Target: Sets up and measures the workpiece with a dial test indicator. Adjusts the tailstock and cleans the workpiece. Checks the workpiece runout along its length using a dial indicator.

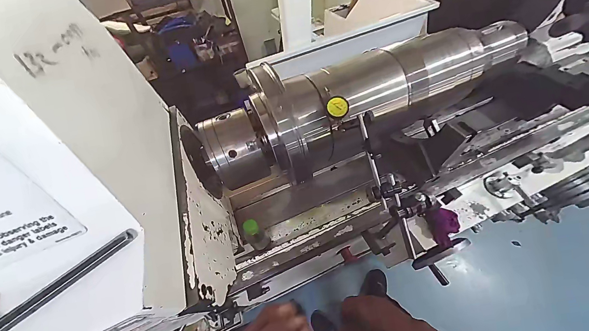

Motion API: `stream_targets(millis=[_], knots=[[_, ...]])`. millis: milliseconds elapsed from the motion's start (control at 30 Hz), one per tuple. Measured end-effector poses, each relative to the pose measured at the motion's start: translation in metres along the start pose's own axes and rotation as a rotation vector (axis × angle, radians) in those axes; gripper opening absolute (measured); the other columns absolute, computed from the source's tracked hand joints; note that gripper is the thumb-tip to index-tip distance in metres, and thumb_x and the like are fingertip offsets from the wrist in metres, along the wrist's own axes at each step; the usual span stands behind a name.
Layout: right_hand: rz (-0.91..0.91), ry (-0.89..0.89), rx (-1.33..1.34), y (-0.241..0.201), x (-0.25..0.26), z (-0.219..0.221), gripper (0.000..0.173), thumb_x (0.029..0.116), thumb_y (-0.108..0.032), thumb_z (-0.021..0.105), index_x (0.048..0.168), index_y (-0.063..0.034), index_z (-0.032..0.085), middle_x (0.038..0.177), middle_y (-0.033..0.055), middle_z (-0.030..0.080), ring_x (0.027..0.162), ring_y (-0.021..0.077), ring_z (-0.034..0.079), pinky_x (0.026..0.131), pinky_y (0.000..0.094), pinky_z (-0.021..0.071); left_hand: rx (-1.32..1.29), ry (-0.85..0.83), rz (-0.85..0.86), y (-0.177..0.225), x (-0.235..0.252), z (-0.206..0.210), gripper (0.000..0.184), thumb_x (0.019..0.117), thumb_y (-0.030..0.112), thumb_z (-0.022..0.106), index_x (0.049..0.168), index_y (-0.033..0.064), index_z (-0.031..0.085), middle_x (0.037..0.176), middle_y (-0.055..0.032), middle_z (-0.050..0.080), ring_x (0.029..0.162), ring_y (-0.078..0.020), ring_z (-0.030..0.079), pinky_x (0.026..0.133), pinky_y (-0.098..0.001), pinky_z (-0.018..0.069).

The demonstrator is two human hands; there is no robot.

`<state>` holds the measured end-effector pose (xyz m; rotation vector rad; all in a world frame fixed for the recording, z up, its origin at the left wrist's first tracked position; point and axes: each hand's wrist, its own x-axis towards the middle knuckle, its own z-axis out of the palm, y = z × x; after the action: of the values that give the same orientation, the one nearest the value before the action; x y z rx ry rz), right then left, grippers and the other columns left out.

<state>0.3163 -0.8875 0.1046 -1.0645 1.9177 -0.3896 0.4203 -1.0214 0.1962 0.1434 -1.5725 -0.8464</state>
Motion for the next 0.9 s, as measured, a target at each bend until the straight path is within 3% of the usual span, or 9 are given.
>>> stream_targets(millis=[67,133,200,267,400,533,700,900], knots=[[-0.002,0.040,0.049,-0.010,-0.014,-0.010,0.040,0.1033,-0.033,0.058,0.112,0.0044,0.068,0.110,0.0269,0.068,0.106,0.0443,0.066,0.090,0.0642,0.0501,-0.052,-0.110,-0.077,-0.010,-0.004,0.032,0.015,0.0978,0.033,0.066,0.111,0.0260,0.066,0.117,0.0151,0.061,0.114,-0.0019,0.058,0.097,-0.0218,0.0497],[-0.067,0.118,0.105,-0.001,-0.022,-0.011,0.041,0.1025,-0.035,0.057,0.109,0.0034,0.069,0.106,0.0251,0.069,0.103,0.0417,0.068,0.090,0.0618,0.0505,-0.134,-0.152,-0.122,-0.023,-0.007,0.064,0.012,0.0969,0.027,0.068,0.106,0.0194,0.068,0.110,0.0081,0.061,0.106,-0.0031,0.060,0.091,-0.0212,0.0537],[-0.155,0.210,0.246,0.009,-0.032,-0.011,0.038,0.1018,-0.034,0.059,0.106,0.0023,0.070,0.097,0.0196,0.071,0.091,0.0325,0.070,0.085,0.0530,0.0540,-0.197,-0.156,-0.168,-0.038,-0.011,0.093,0.011,0.0950,0.022,0.070,0.101,0.0129,0.068,0.105,0.0021,0.061,0.099,-0.0045,0.062,0.084,-0.0200,0.0562],[-0.269,0.276,0.438,0.017,-0.041,-0.013,0.032,0.1019,-0.031,0.062,0.103,0.0000,0.070,0.087,0.0113,0.069,0.077,0.0184,0.066,0.072,0.0389,0.0556,-0.218,-0.174,-0.220,-0.050,-0.014,0.114,0.016,0.0923,0.019,0.072,0.101,0.0072,0.067,0.104,-0.0030,0.061,0.094,-0.0076,0.061,0.079,-0.0210,0.0563],[-0.450,0.414,0.594,0.013,-0.078,-0.039,0.028,0.1023,-0.029,0.063,0.103,-0.0019,0.070,0.087,0.0040,0.069,0.077,0.0059,0.065,0.070,0.0241,0.0556,-0.154,-0.215,-0.301,-0.060,-0.010,0.143,0.026,0.0881,0.017,0.075,0.104,-0.0016,0.065,0.103,-0.0078,0.062,0.092,-0.0090,0.061,0.078,-0.0215,0.0538],[-0.524,0.533,0.688,0.011,-0.109,-0.066,0.029,0.1037,-0.031,0.061,0.103,-0.0038,0.069,0.091,0.0025,0.071,0.080,0.0063,0.067,0.071,0.0242,0.0579,-0.066,-0.204,-0.380,-0.060,-0.001,0.165,0.032,0.0851,0.022,0.078,0.104,-0.0004,0.065,0.101,-0.0085,0.062,0.096,-0.0124,0.060,0.083,-0.0252,0.0523],[-0.612,0.554,0.799,0.020,-0.135,-0.094,0.028,0.1047,-0.034,0.059,0.106,-0.0083,0.070,0.097,0.0024,0.072,0.090,0.0092,0.070,0.080,0.0273,0.0599,0.014,-0.205,-0.431,-0.058,0.004,0.189,0.038,0.0831,0.026,0.080,0.105,0.0000,0.064,0.101,-0.0100,0.061,0.094,-0.0143,0.059,0.080,-0.0268,0.0506],[-0.636,0.592,0.807,0.035,-0.141,-0.114,0.025,0.1050,-0.031,0.059,0.107,-0.0089,0.070,0.098,0.0027,0.072,0.090,0.0103,0.070,0.080,0.0273,0.0601,0.087,-0.222,-0.422,-0.065,0.006,0.208,0.027,0.0825,0.025,0.080,0.094,0.0050,0.065,0.089,-0.0049,0.062,0.089,-0.0155,0.060,0.082,-0.0329,0.0496]])
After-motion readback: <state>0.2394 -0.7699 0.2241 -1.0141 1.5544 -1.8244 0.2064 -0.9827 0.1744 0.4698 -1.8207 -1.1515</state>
